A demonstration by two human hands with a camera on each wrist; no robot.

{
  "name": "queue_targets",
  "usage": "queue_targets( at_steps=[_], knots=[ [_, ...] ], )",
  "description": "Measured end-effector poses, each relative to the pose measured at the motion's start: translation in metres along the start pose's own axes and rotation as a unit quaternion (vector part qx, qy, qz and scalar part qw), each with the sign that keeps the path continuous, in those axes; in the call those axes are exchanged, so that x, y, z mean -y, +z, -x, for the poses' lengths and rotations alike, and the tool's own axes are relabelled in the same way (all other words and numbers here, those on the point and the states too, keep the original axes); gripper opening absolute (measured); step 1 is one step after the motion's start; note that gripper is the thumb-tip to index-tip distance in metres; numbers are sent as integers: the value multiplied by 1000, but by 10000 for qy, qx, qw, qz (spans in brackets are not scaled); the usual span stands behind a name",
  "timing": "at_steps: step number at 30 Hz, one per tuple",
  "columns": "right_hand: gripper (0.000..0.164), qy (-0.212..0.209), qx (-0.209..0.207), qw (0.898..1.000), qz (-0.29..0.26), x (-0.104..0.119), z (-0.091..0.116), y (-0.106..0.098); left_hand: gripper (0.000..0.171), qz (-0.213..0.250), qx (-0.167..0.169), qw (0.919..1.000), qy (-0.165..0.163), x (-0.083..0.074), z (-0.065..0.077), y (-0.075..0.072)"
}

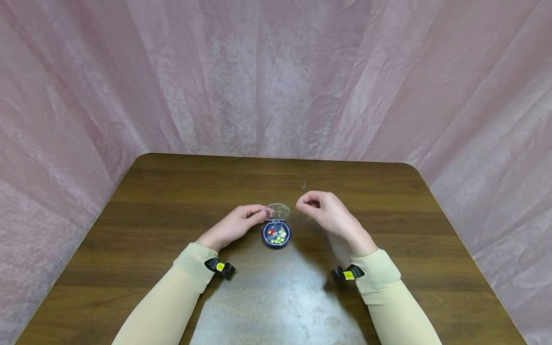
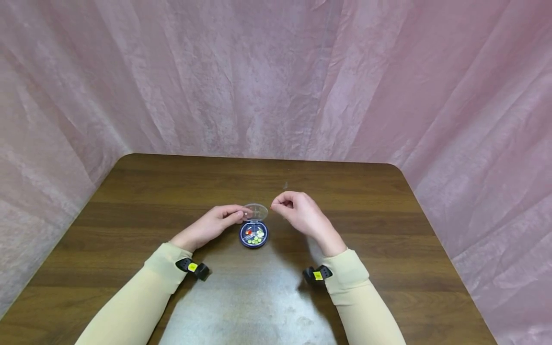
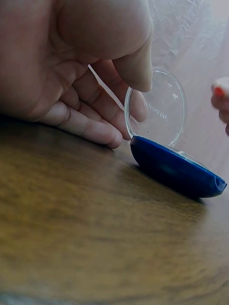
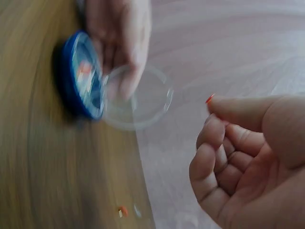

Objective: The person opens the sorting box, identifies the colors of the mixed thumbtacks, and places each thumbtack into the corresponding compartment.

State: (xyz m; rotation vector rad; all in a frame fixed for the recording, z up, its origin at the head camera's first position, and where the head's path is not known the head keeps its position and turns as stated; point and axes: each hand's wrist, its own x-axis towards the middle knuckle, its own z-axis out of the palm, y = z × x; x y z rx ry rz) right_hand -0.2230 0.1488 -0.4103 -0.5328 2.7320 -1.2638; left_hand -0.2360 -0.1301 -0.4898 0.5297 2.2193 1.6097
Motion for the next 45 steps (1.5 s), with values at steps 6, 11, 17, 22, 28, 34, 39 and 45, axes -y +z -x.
queue_targets(
  at_steps=[6, 11, 17, 22, 28, 34, 39, 45],
  knots=[
    [27, -22, 645, 9704, -2326, 14, 6, 1, 36, 2, 59, 9998, 178, 4, -4, 0],
    [14, -185, 1224, 9036, -4102, 27, 13, 2, 34, 67, 45, 9998, 183, 6, -6, 1],
    [10, -516, 1990, 8218, -5315, 40, 21, -1, 33, 117, -4, 9999, 112, 7, -6, 1],
    [21, -1020, 2513, 7721, -5747, 51, 26, -5, 32, 43, -34, 9999, 89, 5, -5, 1],
    [25, -1395, 2790, 7328, -6047, 59, 31, -6, 31, 70, -43, 9999, 96, 3, -5, 0],
    [23, -1204, 2623, 7512, -5936, 55, 28, -5, 32, 69, -63, 9999, 89, 3, -5, 1],
    [12, -617, 1822, 8489, -4923, 44, 22, 2, 32, 12, -67, 9999, 122, 5, -6, 1],
    [16, -731, 934, 9872, -1067, 31, 9, 23, 30, 91, 68, 9995, 283, 5, -8, 1]
  ],
)
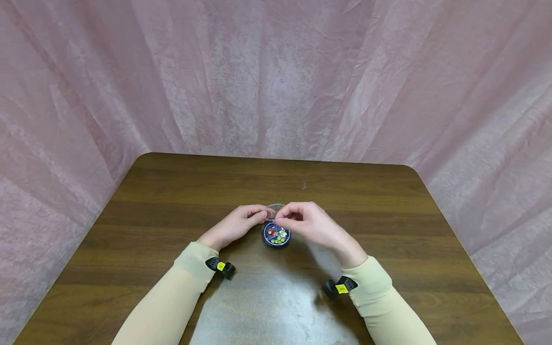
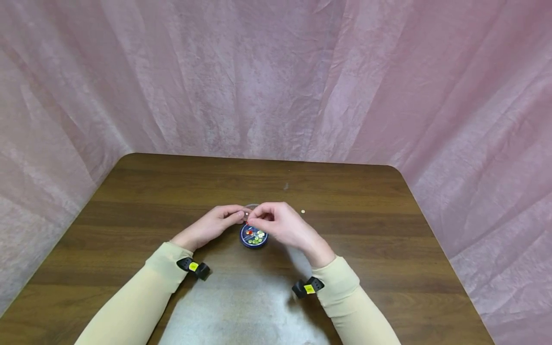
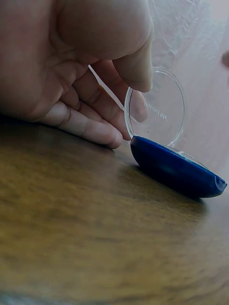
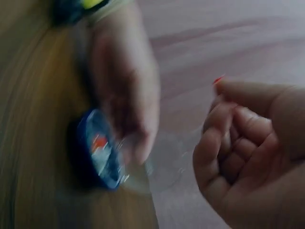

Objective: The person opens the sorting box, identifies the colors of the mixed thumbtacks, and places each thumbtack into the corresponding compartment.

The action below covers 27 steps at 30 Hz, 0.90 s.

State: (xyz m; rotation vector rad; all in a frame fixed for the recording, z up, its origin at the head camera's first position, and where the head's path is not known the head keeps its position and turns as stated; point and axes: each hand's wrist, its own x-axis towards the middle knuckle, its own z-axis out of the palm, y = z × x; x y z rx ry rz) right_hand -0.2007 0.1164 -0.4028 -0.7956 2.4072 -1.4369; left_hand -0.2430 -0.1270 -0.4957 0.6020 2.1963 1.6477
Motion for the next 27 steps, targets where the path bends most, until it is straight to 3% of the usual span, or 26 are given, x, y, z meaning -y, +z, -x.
queue_targets(
  at_steps=[1, 3, 5, 7, 14, 27],
  knots=[
    [13, 3, -68, 9978, 663, -3, -2, 4, 31, 22, 24, 10000, 39, 0, 0, 0],
    [9, -26, -213, 9840, 1771, -10, -7, 11, 31, 45, 51, 9999, 101, 0, 0, 1],
    [9, -27, -346, 9674, 2508, -15, -10, 17, 31, 80, 59, 9999, 127, 0, 0, 1],
    [10, -37, -428, 9558, 2908, -19, -13, 23, 31, 92, 57, 9999, 111, -1, 0, 2],
    [10, -224, -466, 9295, 3652, -28, -16, 36, 30, -53, 15, 10000, -51, -7, 0, 4],
    [10, -354, -463, 9167, 3954, -31, -15, 40, 31, 105, 28, 9999, 9, -4, -1, 5]
  ],
)
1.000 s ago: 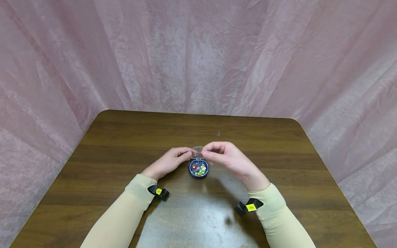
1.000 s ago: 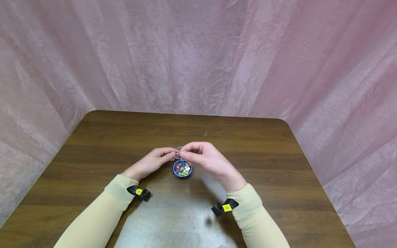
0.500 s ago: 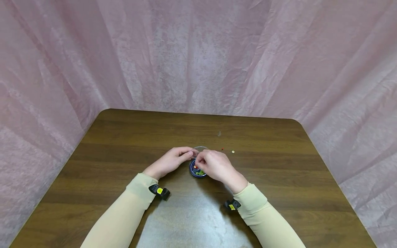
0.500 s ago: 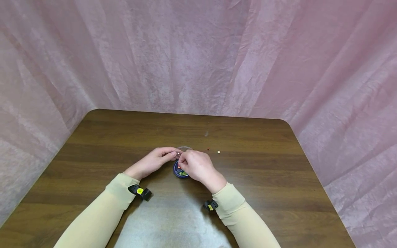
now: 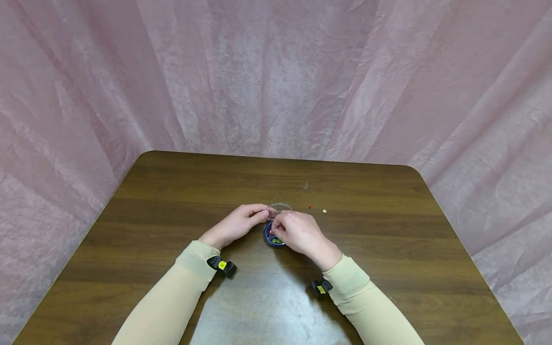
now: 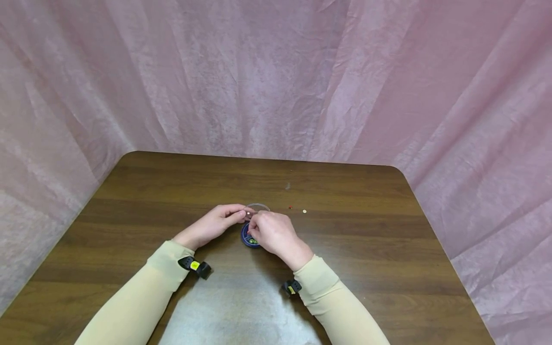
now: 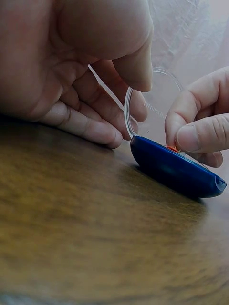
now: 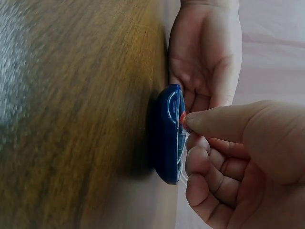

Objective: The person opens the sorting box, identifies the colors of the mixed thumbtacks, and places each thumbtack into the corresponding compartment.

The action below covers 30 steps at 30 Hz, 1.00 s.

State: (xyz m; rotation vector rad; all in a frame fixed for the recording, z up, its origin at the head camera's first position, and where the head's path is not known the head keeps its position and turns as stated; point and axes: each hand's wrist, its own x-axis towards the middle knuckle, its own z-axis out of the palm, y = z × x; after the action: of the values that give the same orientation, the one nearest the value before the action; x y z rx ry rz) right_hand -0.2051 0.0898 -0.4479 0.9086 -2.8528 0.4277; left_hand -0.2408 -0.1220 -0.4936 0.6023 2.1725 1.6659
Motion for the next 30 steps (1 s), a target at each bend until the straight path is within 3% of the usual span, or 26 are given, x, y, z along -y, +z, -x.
queue_targets(
  at_steps=[13, 23, 30],
  knots=[
    [9, 77, -43, 10000, -37, -6, 0, -11, 32, -3, 16, 10000, -71, -4, 2, -1],
    [9, 1186, -392, 9920, -155, -56, 8, -46, 31, -320, -65, 9993, -162, -7, 1, 1],
    [11, 1684, -247, 9853, 126, -85, 4, -38, 33, -315, -55, 9993, -187, -4, 2, -1]
  ],
)
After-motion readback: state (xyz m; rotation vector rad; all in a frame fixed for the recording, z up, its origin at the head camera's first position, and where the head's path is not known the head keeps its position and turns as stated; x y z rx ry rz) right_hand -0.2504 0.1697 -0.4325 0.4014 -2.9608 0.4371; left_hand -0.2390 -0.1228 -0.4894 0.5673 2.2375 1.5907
